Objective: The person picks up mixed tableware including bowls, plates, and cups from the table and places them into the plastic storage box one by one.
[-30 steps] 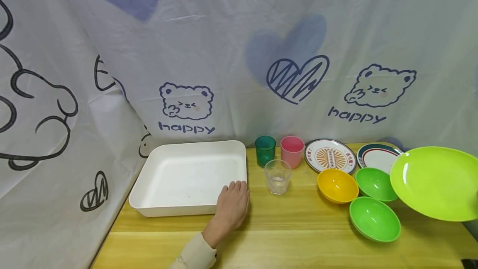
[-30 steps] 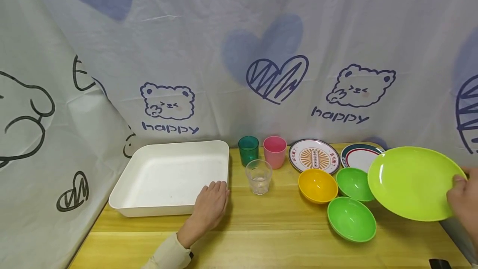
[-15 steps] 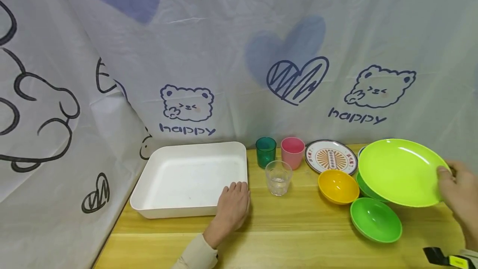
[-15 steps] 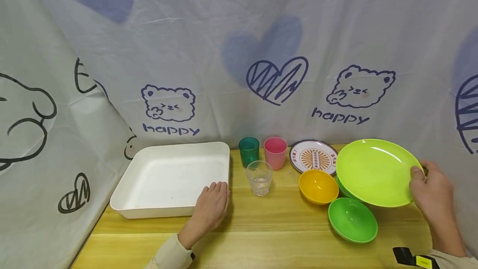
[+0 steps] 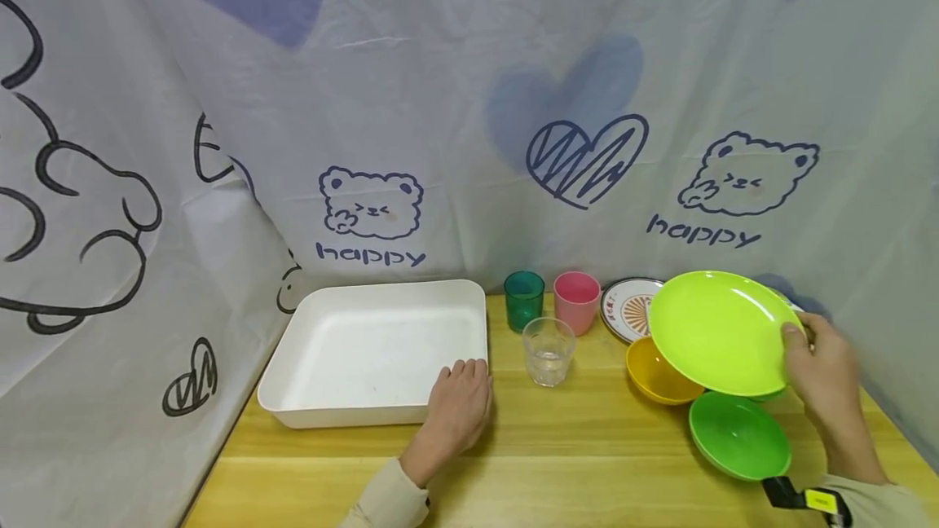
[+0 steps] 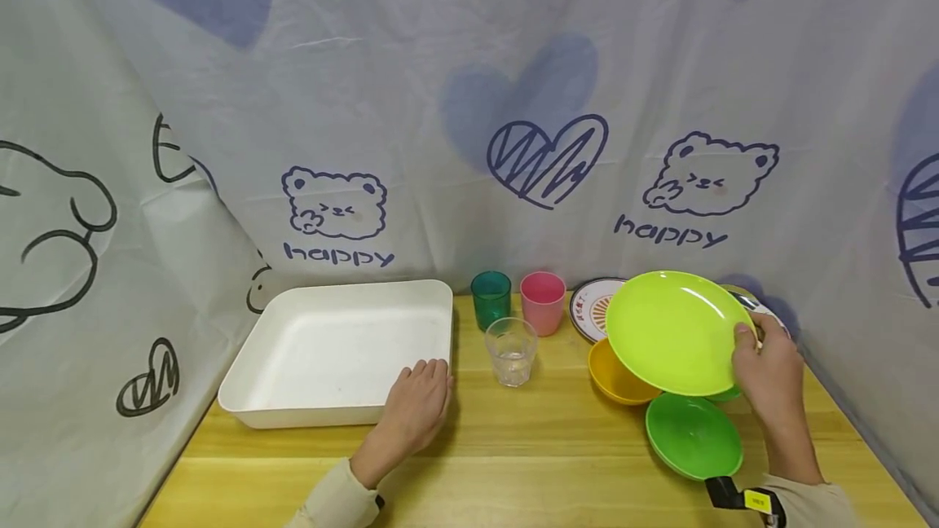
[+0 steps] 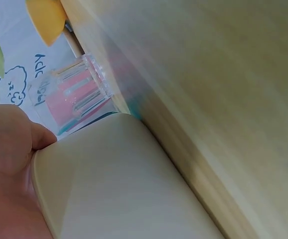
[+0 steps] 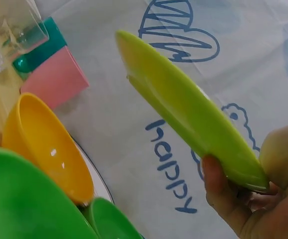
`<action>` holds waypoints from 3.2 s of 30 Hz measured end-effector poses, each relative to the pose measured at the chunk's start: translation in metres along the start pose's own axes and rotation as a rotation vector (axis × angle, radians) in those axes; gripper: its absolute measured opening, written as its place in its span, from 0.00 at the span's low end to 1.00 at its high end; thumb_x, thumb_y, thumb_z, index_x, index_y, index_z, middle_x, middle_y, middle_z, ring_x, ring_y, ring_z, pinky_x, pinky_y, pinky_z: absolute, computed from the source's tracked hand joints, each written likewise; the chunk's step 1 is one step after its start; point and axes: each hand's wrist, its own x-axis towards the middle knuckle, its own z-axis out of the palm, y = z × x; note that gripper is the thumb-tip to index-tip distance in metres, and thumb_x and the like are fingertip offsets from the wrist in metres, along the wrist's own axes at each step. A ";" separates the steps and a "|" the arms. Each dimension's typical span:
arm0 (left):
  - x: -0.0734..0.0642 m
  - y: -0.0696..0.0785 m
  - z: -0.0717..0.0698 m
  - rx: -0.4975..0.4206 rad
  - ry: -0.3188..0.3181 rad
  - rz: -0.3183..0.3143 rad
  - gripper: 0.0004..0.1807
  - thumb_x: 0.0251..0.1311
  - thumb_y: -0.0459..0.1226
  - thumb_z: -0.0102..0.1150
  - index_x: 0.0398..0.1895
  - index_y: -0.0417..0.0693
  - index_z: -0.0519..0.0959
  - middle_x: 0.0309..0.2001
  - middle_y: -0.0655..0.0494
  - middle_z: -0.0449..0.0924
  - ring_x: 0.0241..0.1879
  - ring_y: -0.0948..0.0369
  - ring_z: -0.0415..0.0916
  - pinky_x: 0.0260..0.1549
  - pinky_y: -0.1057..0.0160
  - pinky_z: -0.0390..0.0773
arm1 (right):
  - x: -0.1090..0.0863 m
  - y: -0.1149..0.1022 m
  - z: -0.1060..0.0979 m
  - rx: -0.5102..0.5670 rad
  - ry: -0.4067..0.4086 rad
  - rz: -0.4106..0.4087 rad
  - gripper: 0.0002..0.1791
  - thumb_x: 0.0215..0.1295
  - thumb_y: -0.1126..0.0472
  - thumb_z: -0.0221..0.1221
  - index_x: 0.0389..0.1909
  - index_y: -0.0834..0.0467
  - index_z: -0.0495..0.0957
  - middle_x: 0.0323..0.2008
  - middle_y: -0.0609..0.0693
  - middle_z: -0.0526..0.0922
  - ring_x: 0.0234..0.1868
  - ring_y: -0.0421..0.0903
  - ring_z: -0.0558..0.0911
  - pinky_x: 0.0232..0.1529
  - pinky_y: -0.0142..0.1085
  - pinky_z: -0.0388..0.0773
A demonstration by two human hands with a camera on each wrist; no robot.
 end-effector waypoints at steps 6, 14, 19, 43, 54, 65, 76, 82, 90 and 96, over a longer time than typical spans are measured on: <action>0.000 -0.003 -0.002 -0.008 -0.044 -0.006 0.12 0.79 0.41 0.45 0.36 0.44 0.69 0.27 0.54 0.67 0.31 0.57 0.70 0.27 0.63 0.68 | 0.004 -0.014 0.020 0.068 0.014 0.022 0.24 0.78 0.61 0.45 0.62 0.76 0.70 0.50 0.75 0.77 0.33 0.28 0.67 0.34 0.25 0.66; 0.002 -0.006 -0.006 -0.010 -0.058 -0.010 0.12 0.79 0.42 0.45 0.38 0.44 0.70 0.28 0.54 0.69 0.32 0.56 0.72 0.28 0.62 0.70 | 0.007 -0.033 0.043 0.099 -0.031 0.077 0.26 0.80 0.56 0.43 0.66 0.72 0.70 0.54 0.72 0.77 0.38 0.42 0.74 0.36 0.27 0.68; 0.001 -0.004 -0.006 -0.003 -0.087 -0.025 0.12 0.80 0.42 0.44 0.38 0.45 0.70 0.29 0.54 0.69 0.32 0.56 0.71 0.30 0.62 0.71 | 0.007 -0.040 0.058 0.114 -0.066 0.089 0.26 0.81 0.56 0.42 0.66 0.71 0.70 0.56 0.71 0.77 0.48 0.56 0.76 0.38 0.28 0.69; -0.005 0.004 -0.009 -0.004 -0.025 -0.039 0.12 0.78 0.41 0.49 0.35 0.45 0.73 0.28 0.53 0.74 0.32 0.55 0.74 0.28 0.61 0.73 | -0.011 -0.082 0.128 0.340 -0.027 0.066 0.21 0.80 0.61 0.46 0.64 0.70 0.73 0.56 0.68 0.79 0.43 0.50 0.79 0.36 0.16 0.69; 0.001 0.005 -0.014 -0.093 -0.021 -0.068 0.14 0.78 0.42 0.49 0.35 0.43 0.72 0.28 0.52 0.72 0.31 0.55 0.72 0.27 0.60 0.73 | -0.021 -0.094 0.149 0.373 -0.077 0.063 0.21 0.81 0.63 0.44 0.64 0.72 0.71 0.59 0.71 0.76 0.51 0.62 0.78 0.61 0.56 0.74; 0.034 0.003 -0.036 -0.745 0.103 -0.154 0.26 0.83 0.49 0.37 0.66 0.35 0.69 0.45 0.50 0.76 0.45 0.55 0.73 0.46 0.54 0.79 | -0.025 -0.104 0.166 0.420 -0.082 0.018 0.18 0.79 0.66 0.48 0.62 0.72 0.73 0.59 0.70 0.77 0.54 0.64 0.79 0.63 0.57 0.75; 0.048 0.001 -0.039 -1.103 0.091 -0.176 0.16 0.80 0.39 0.47 0.61 0.38 0.70 0.38 0.50 0.82 0.33 0.60 0.77 0.32 0.67 0.79 | -0.033 -0.112 0.170 0.417 -0.144 0.020 0.21 0.81 0.63 0.47 0.66 0.70 0.71 0.60 0.69 0.78 0.47 0.59 0.84 0.51 0.47 0.84; 0.054 -0.008 -0.041 -1.177 0.105 -0.191 0.16 0.74 0.29 0.48 0.61 0.30 0.71 0.46 0.37 0.86 0.41 0.48 0.87 0.36 0.62 0.86 | -0.033 -0.111 0.166 0.437 -0.243 -0.046 0.20 0.81 0.66 0.48 0.66 0.73 0.69 0.60 0.71 0.76 0.58 0.62 0.80 0.60 0.50 0.80; 0.044 -0.038 -0.059 -1.381 0.030 -0.371 0.18 0.76 0.28 0.44 0.66 0.33 0.69 0.53 0.31 0.81 0.35 0.47 0.87 0.27 0.53 0.89 | -0.027 -0.122 0.154 0.476 -0.499 -0.113 0.26 0.80 0.68 0.46 0.75 0.69 0.58 0.50 0.69 0.75 0.42 0.58 0.85 0.32 0.43 0.89; 0.022 -0.071 -0.066 -1.361 0.076 -0.471 0.19 0.77 0.27 0.43 0.67 0.31 0.68 0.49 0.31 0.80 0.32 0.49 0.86 0.26 0.55 0.89 | -0.019 -0.122 0.140 0.357 -0.535 -0.197 0.27 0.80 0.67 0.50 0.75 0.65 0.58 0.50 0.67 0.79 0.44 0.60 0.85 0.36 0.41 0.89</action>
